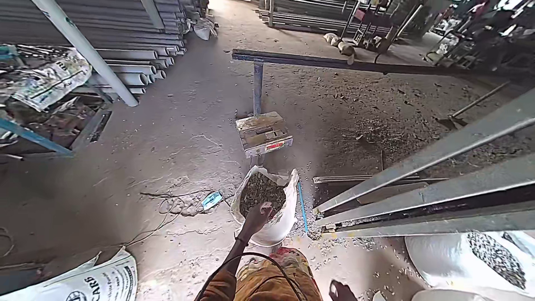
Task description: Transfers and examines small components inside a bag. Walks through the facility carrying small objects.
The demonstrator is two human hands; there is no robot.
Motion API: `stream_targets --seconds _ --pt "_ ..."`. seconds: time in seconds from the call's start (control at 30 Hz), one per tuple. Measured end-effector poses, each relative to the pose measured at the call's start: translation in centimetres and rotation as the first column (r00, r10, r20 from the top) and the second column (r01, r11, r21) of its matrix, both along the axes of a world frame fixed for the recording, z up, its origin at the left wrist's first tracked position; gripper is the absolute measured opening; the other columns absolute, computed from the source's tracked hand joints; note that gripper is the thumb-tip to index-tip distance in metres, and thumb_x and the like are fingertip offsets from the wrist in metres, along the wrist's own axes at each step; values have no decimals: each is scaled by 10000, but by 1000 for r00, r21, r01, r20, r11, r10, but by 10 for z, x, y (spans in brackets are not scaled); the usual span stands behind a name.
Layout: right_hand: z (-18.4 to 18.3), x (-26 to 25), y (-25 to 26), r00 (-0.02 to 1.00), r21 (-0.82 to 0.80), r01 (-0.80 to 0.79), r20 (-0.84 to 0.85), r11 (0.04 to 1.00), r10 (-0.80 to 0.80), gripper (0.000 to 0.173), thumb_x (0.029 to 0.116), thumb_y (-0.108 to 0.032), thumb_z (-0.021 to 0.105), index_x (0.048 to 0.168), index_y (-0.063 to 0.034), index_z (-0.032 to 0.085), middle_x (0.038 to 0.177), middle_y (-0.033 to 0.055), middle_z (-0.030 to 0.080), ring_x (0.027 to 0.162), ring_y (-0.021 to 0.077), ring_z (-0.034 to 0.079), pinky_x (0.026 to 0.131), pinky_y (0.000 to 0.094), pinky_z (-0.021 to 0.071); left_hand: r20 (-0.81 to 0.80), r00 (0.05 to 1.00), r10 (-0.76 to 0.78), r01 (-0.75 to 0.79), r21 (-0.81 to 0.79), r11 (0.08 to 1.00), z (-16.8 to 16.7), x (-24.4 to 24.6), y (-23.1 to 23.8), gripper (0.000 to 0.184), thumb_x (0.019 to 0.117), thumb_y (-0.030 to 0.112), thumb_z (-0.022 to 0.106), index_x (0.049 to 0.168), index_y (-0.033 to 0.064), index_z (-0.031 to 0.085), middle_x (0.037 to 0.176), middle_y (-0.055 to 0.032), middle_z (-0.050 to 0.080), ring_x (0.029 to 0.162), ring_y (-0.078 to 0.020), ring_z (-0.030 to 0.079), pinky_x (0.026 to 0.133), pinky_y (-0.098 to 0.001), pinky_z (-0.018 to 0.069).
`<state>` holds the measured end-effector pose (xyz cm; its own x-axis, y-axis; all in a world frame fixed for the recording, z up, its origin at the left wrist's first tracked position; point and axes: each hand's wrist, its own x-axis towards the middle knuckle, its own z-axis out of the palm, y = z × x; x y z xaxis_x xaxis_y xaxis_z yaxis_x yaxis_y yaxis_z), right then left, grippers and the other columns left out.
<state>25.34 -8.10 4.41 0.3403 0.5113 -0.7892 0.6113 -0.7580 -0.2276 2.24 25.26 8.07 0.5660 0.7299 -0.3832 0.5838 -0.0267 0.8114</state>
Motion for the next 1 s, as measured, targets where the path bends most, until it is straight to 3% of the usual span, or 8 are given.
stream_targets --seconds 0.17,0.3,0.4,0.53,0.63,0.8,0.9,1.0 --pt "54 -3 156 971 198 -240 68 950 231 345 1058 -226 499 1261 14 642 1203 258 671 1169 408 640 999 581 485 110 926 361 -326 -249 912 -10 -8 20 394 1089 251 504 1405 24 567 1401 -216 590 1239 -339 619 1027 -514 510" --pt "88 -49 251 959 740 -143 -60 657 276 267 989 -80 568 1142 93 702 1125 257 708 1066 359 694 976 478 543 116 862 494 -427 -359 830 -34 -15 28 407 1087 273 512 1383 -1 572 1362 -242 604 1205 -354 623 1001 -525 506" --pt "97 -85 311 904 713 -183 -148 677 400 277 995 -105 566 1156 83 690 1141 254 691 1076 351 677 988 477 522 120 826 551 -482 -355 801 -43 -11 31 378 1091 222 493 1339 -47 591 1326 -240 617 1193 -315 608 1016 -487 485" --pt "62 -94 376 873 310 -303 -289 901 393 345 1050 -214 531 1254 40 645 1227 265 652 1169 369 624 1018 529 470 8 836 549 -507 -374 777 -63 5 43 330 1080 181 507 1312 -32 608 1260 -233 641 1121 -304 616 974 -485 483" --pt "29 -73 411 899 54 -397 -178 916 400 437 1022 -330 582 1236 46 639 1270 260 637 1203 381 609 994 575 469 -101 862 496 -497 -356 791 -77 14 58 388 1078 274 533 1324 -13 618 1313 -237 628 1216 -343 594 1041 -526 444" --pt "31 -34 455 976 423 -211 141 881 166 902 915 -189 667 1651 -104 152 1543 283 426 1203 405 630 948 540 535 -201 814 544 -577 -376 725 -77 16 68 467 1078 329 529 1368 -34 565 1371 -267 580 1278 -380 558 1070 -549 427" --pt "37 -32 458 983 520 -179 69 835 168 565 976 -152 594 1501 -4 447 1402 279 560 1208 400 620 996 525 506 -196 770 607 -631 -370 682 -72 17 70 429 1076 294 539 1351 -32 582 1330 -260 601 1209 -354 584 1021 -520 451" --pt "26 -51 446 947 320 -288 -47 902 319 339 986 -210 590 1204 39 659 1191 234 672 1151 345 647 988 495 506 -275 723 634 -685 -401 608 -79 23 76 470 1072 265 543 1379 -89 510 1358 -296 565 1258 -376 561 1067 -521 431"
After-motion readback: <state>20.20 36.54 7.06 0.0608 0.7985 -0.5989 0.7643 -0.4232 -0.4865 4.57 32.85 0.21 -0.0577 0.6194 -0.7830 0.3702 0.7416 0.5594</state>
